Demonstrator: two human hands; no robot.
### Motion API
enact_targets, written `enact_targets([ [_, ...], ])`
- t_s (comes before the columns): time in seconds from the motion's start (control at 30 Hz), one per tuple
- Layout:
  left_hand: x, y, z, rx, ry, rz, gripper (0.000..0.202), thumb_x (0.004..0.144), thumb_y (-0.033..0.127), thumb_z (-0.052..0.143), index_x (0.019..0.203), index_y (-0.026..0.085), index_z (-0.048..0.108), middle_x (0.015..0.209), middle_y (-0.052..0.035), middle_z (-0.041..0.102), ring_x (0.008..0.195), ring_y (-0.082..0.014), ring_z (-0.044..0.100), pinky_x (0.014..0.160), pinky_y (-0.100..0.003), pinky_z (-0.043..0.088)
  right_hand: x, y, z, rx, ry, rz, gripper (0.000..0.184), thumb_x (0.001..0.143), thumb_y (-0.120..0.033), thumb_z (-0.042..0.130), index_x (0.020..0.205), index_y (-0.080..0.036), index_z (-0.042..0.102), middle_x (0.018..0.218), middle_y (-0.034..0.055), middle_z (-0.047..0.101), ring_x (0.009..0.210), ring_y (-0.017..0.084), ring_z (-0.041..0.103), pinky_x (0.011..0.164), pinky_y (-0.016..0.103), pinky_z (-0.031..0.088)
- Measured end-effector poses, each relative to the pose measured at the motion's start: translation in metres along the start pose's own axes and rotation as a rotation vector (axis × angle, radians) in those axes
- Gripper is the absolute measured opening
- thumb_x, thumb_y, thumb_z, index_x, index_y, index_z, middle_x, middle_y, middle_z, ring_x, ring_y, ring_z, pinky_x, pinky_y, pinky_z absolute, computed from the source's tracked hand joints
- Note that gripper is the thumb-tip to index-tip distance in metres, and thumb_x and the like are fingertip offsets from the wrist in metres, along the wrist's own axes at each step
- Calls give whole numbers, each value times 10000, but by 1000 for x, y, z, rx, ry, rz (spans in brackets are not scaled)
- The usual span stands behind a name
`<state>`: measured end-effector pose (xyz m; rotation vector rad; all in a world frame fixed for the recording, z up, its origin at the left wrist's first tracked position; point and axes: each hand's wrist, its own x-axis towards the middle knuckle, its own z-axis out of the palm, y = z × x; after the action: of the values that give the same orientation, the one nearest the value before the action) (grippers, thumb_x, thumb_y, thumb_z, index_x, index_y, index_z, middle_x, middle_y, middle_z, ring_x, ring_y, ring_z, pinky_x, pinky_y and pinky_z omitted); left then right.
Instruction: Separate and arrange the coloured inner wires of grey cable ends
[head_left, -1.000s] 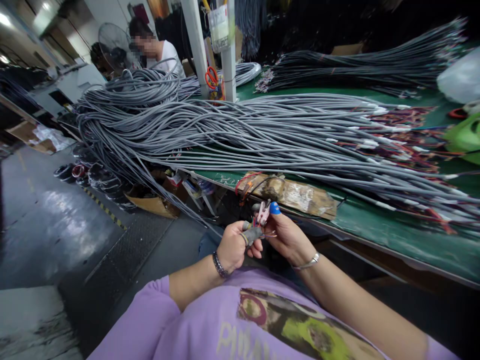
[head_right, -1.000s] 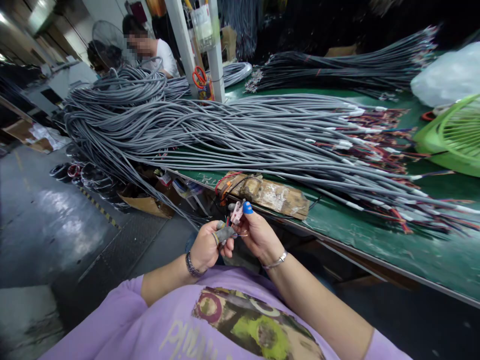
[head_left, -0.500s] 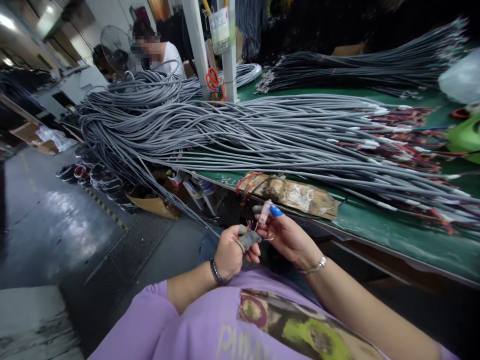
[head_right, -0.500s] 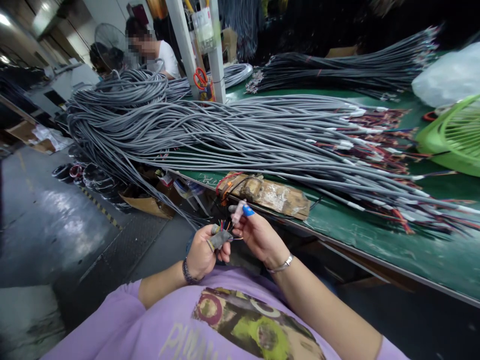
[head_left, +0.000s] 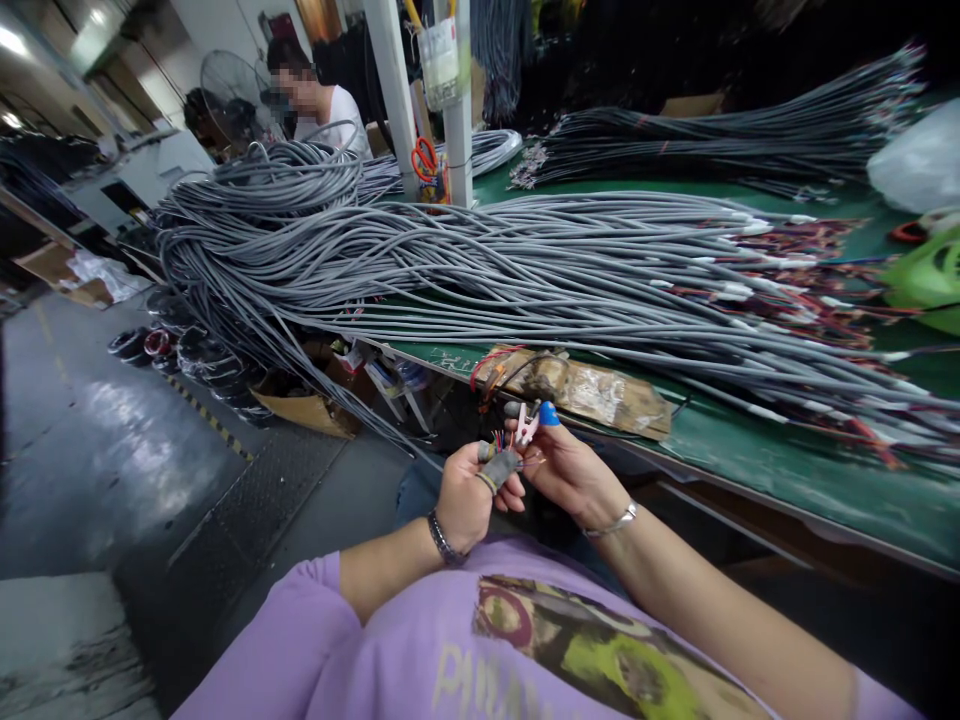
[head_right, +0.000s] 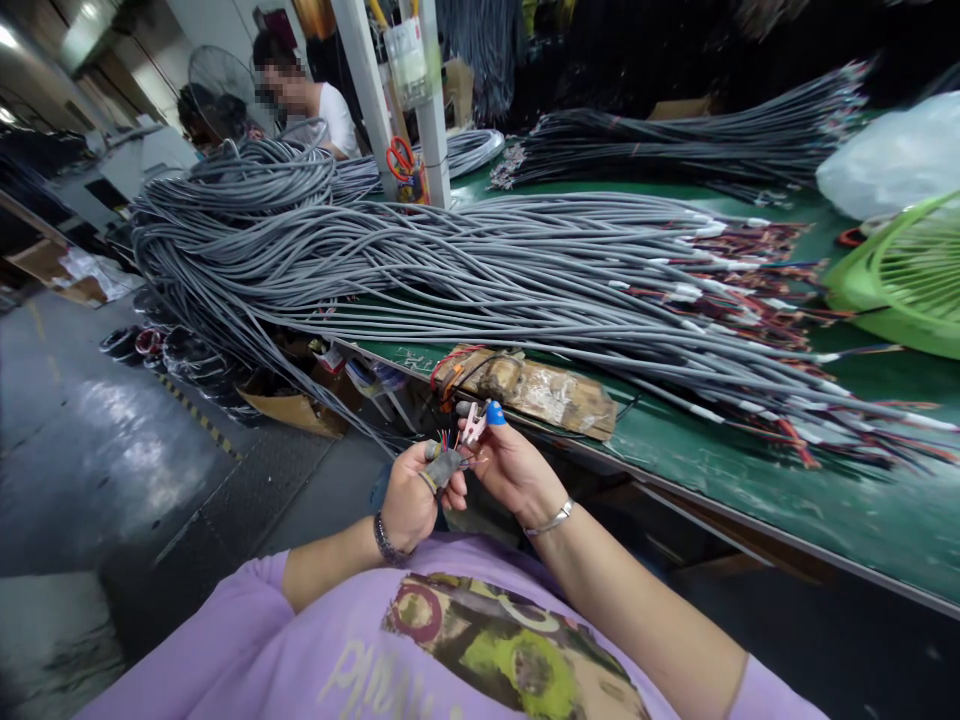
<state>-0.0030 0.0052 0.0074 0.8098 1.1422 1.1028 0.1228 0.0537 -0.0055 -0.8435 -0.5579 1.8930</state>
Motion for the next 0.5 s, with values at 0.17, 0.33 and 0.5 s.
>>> enact_targets([
  [0.17,1,-1,0,26,-2,-9,392,684,515,684,664,154,533,515,15,585,372,-73,525,368,-166,307,1,3,3,53,22,1,330,715,-557,721,758,-234,674,675,19,663,612,195,582,614,343,496],
  [0.33,0,-4,-4,12,-13,19,360,713,481,675,663,153,536,514,12,591,365,-78,525,359,-166,306,-4,5,4,110,27,12,395,727,-621,674,769,-228,673,775,30,678,628,163,575,611,304,505],
  [0.5,-5,-9,-12,30,-38,5,403,693,525,692,666,157,530,520,13,595,373,-81,533,363,-168,319,-13,2,-12,-38,-135,160,473,701,-666,665,782,-201,671,734,33,643,609,140,564,569,264,487],
])
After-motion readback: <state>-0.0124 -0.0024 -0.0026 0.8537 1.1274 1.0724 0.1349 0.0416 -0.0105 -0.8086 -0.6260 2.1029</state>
